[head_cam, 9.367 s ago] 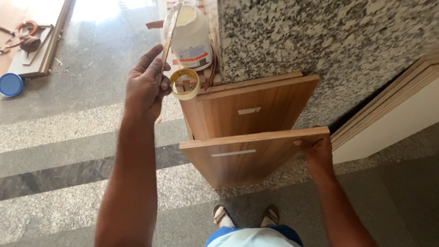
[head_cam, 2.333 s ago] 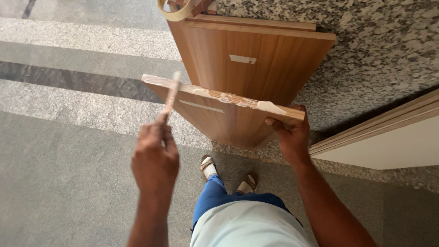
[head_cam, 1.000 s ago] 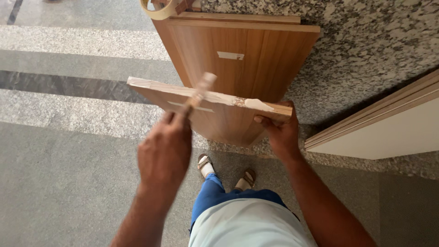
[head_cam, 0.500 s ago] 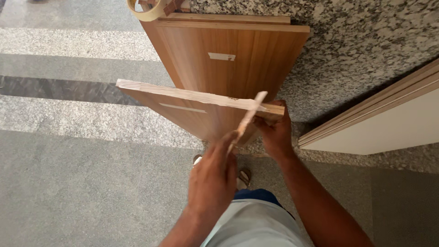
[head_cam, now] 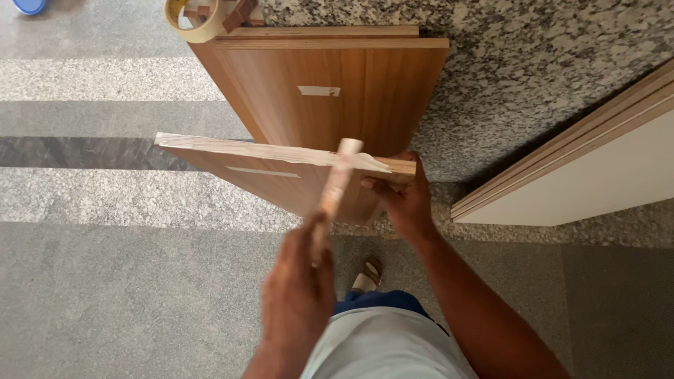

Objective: The person applies glue to a wooden drawer front using a small stick, then attaches a thin wooden strip to the glued edge. They secure the strip with masking tape and repeat the process on another drawer front, ensuring the pieces are aligned and pressed together.

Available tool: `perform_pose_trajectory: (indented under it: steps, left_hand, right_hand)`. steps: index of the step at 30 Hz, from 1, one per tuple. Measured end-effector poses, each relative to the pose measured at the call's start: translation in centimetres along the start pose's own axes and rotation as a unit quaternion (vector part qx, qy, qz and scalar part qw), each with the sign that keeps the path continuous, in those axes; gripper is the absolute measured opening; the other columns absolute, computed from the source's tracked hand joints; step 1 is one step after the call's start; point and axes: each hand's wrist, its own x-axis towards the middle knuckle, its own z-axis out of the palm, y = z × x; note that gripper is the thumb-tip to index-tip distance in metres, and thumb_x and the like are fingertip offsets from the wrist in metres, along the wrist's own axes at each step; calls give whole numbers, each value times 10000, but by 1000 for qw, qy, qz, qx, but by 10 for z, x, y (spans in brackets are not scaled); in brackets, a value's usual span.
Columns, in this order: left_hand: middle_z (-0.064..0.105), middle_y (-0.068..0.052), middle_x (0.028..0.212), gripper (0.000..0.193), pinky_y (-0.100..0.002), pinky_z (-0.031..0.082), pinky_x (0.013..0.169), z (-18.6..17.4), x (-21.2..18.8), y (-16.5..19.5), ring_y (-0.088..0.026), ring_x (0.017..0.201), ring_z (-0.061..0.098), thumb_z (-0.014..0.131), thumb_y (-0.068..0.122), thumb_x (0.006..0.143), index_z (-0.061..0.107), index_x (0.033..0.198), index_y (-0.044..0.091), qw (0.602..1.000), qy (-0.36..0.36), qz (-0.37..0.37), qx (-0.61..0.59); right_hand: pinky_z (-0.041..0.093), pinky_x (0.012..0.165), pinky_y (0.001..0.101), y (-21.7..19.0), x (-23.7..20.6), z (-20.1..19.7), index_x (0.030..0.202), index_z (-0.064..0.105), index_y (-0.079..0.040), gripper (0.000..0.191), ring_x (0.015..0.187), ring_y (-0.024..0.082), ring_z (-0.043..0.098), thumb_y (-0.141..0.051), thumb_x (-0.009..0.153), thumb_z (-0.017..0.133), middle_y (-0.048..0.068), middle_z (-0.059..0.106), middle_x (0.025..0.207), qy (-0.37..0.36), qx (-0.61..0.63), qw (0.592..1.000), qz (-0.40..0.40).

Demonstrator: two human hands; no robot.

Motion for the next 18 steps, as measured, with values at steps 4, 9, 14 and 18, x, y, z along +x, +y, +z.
perform_pose_trajectory:
  steps: [4, 9, 14, 18]
  left_hand:
    - [705, -162, 1190, 424, -372, 606, 502, -9, 14, 22, -257, 703, 747, 544, 213, 1016, 511, 1436, 160, 996, -17, 24, 80]
    - [707, -125, 1153, 470, -334, 613, 482, -12, 12, 48, -216, 641, 736, 558, 209, 992, 512, 1456, 155, 980, -146, 56, 122]
    - [753, -142, 1099, 434, -335, 607, 432, -41, 22, 43, -229, 602, 737, 599, 200, 947, 619, 1371, 109, 969, -49, 129, 203]
    - [738, -148, 1083, 415, -358, 603, 443, -53, 51, 39, -252, 608, 736, 547, 230, 1020, 598, 1426, 160, 958, -47, 19, 282]
  right_hand:
    - [634, 883, 347, 3, -3, 2, 1158, 511, -82, 322, 1064, 161, 704, -139, 961, 759, 75, 693, 1099, 1, -4, 1000, -14]
    - [639, 854, 336, 6, -6, 1, 1206, 545, -102, 292, 1014, 153, 758, -172, 967, 697, 56, 734, 1077, -4, -23, 998, 50]
    - [654, 868, 329, 5, -8, 0, 1160, 510, -76, 292, 1040, 157, 724, -134, 978, 731, 71, 690, 1084, -5, -5, 1000, -1]
    - [614, 924, 325, 1, -7, 3, 1153, 492, -74, 355, 1066, 152, 720, -94, 950, 782, 70, 716, 1075, -3, 28, 1000, 10]
